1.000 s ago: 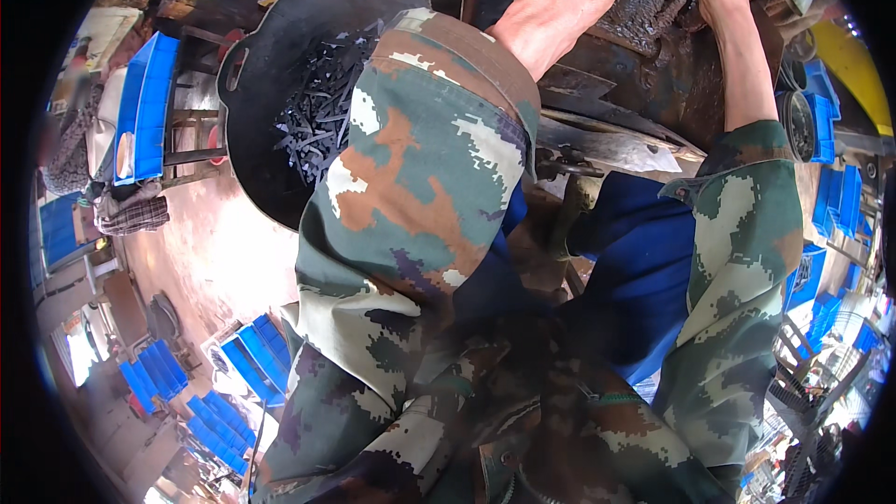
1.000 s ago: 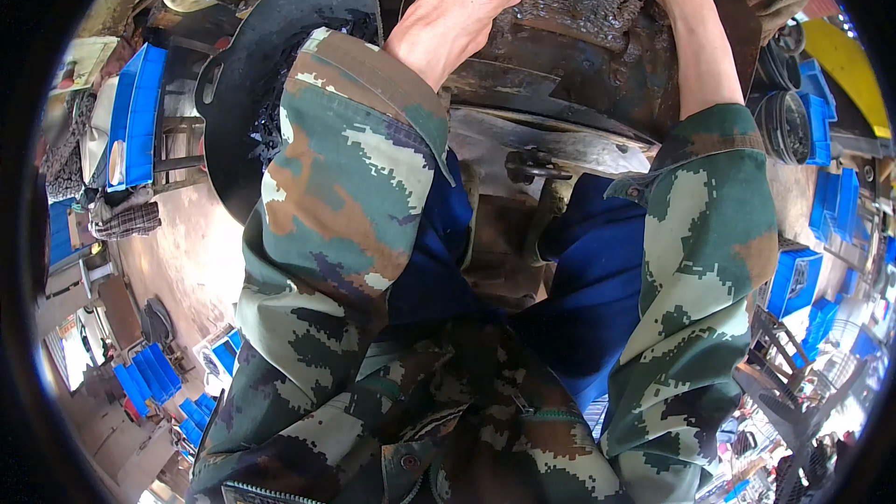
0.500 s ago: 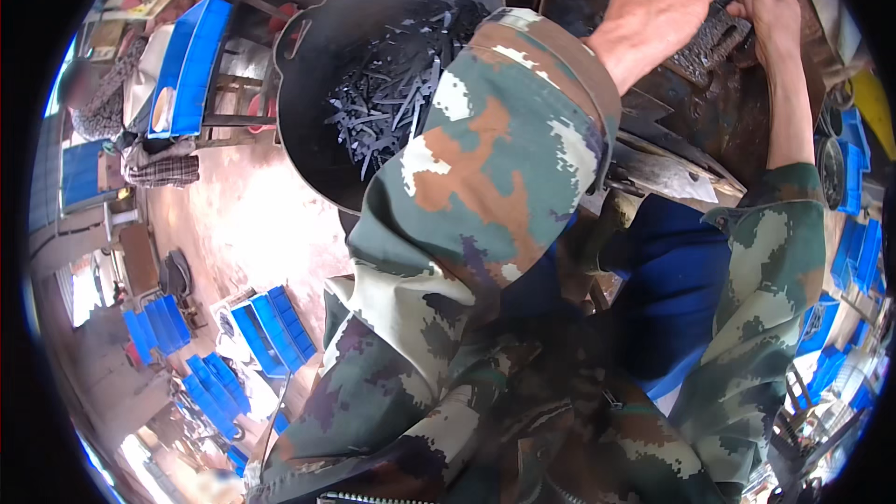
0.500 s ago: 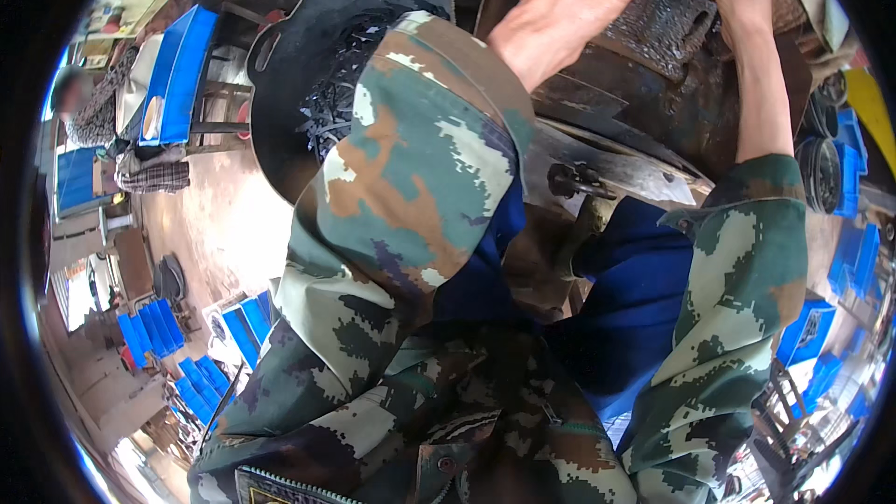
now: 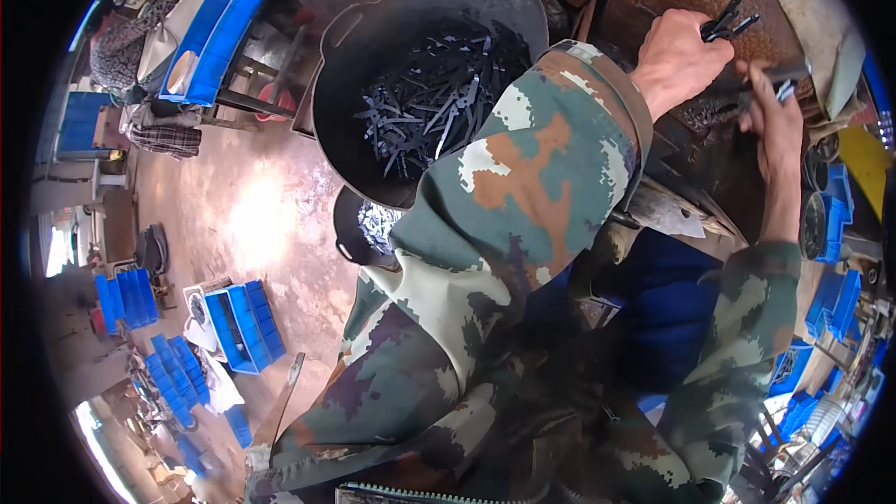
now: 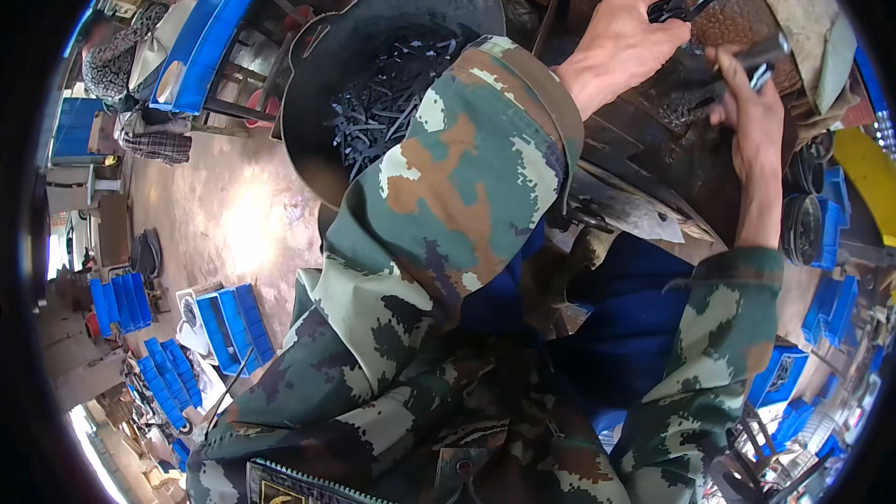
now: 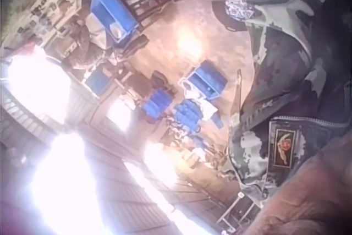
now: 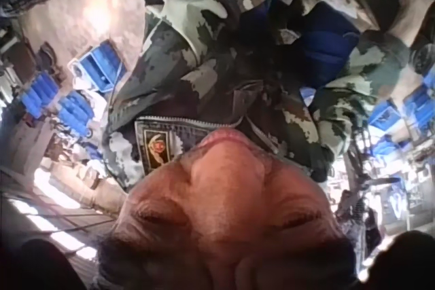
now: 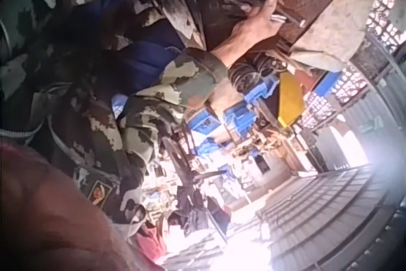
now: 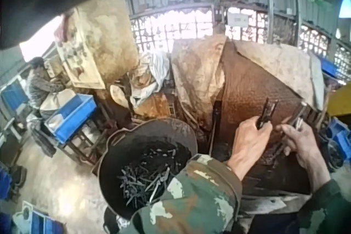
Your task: Picking metal parts from a container and placing them into a fabrication machine for processing.
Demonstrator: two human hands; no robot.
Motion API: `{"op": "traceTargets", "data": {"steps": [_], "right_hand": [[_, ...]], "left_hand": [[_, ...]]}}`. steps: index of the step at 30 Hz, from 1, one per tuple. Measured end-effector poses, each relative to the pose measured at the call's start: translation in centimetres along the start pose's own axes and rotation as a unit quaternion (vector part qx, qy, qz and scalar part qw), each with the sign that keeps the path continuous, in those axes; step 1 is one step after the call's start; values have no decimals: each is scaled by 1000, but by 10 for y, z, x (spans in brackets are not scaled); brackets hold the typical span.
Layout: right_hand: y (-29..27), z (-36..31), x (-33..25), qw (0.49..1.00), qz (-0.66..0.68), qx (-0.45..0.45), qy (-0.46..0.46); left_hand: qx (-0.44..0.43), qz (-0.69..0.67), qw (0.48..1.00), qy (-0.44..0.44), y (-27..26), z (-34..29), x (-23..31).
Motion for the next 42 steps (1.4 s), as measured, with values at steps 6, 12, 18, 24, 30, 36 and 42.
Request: {"op": "traceTargets", "data": {"steps": [6,12,18,24,30,36,42], "right_hand": [[-5,-84,-17,984,-64,-167,-10],[8,-131,7,889,-231,-323,-227],[-20,-126,8,921,-185,-312,-144],[-36,-94,-6,979,-91,-147,112],[-36,-72,11,995,15,-12,100],[-24,-56,18,979,141,77,123],[-17,-51,13,967,223,90,78]], "left_hand": [[-11,54,998,1,-10,-13,5],[-68,258,961,71,-21,2,-12],[-95,366,924,50,-7,7,-27],[-125,470,870,77,-7,10,-40],[-139,460,877,-16,-7,27,-52],[-89,355,930,22,0,30,-47],[-205,88,970,-93,22,-8,-6]]}}
Point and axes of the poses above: each hand's wrist, its own z-axis towards the middle knuckle, its own y-axis out of the palm, x = y × z, the point moved 1 cm from there along z, towards the middle knuckle, and after that the axes turned 12 degrees about -y, right-handed, at the moved point
